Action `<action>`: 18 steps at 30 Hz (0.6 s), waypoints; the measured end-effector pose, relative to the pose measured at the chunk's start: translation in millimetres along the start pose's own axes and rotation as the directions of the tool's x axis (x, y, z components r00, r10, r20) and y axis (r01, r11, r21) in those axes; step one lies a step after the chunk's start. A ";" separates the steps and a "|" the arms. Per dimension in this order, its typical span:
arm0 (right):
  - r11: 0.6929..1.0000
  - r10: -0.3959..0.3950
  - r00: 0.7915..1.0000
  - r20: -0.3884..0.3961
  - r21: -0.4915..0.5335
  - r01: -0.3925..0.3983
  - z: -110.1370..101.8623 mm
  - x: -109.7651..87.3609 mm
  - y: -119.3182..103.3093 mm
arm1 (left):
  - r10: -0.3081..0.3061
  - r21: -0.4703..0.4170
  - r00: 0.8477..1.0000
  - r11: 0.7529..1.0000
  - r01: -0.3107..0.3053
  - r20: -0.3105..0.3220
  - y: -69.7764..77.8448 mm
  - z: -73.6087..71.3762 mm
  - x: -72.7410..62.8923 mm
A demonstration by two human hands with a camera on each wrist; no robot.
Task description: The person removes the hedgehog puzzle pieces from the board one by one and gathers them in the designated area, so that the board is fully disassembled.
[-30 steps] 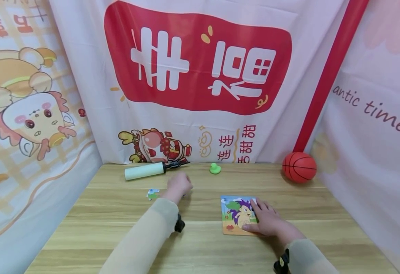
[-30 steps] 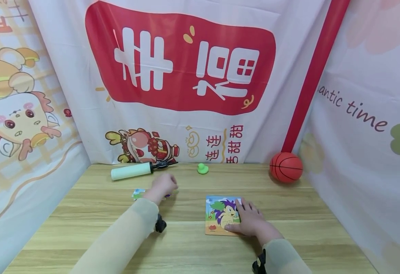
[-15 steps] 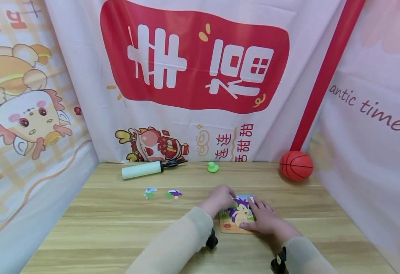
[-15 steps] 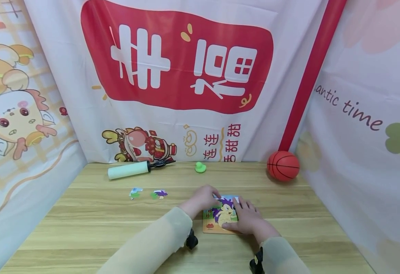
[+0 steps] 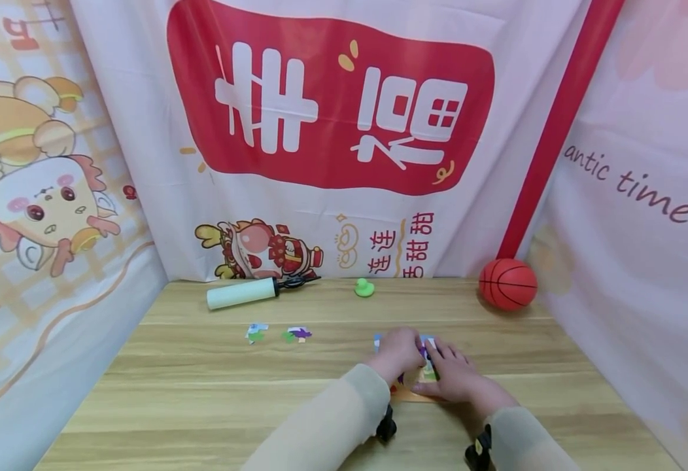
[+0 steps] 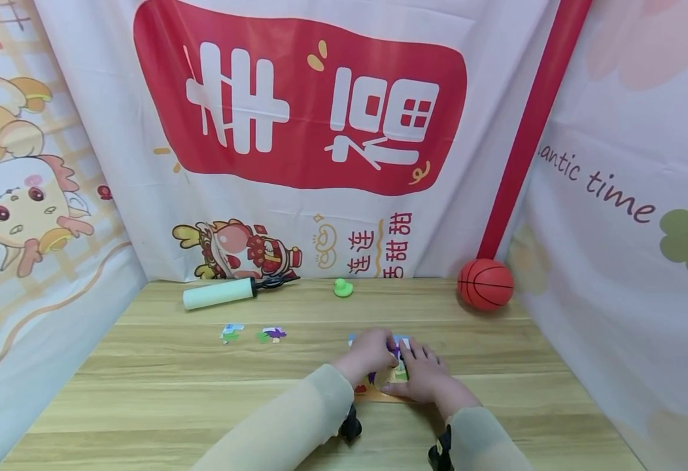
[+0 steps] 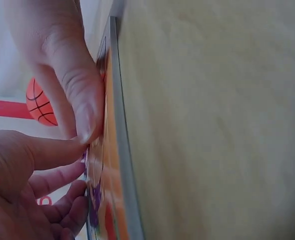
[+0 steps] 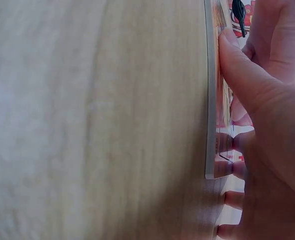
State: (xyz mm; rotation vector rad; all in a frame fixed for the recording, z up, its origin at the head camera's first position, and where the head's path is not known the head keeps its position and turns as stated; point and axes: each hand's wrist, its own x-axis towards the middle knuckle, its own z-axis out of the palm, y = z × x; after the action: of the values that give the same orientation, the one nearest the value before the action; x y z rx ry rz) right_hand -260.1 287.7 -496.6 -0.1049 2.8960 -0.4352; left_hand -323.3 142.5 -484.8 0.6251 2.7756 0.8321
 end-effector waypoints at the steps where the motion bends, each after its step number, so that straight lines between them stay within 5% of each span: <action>1: 1.000 0.002 1.000 -0.001 0.002 -0.002 -0.3 -0.2 0.5 | -0.014 -0.010 1.000 1.000 0.014 -0.003 0.9 2.0 1.0; 9: 0.999 0.001 1.000 -0.008 0.034 -0.001 3.0 0.8 3.5 | -0.086 -0.041 0.996 0.995 0.086 -0.020 -1.4 16.1 11.6; 18: 0.994 0.002 0.999 -0.037 0.107 0.002 -3.7 -2.9 14.8 | -0.077 -0.083 0.997 0.994 0.075 -0.020 2.4 8.1 3.8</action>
State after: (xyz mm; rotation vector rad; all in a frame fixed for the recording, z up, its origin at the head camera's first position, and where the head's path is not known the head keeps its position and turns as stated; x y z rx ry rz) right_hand -258.6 303.2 -497.0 -0.0808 2.9016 -0.5974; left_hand -323.7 149.9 -490.3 0.4952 2.7509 0.9372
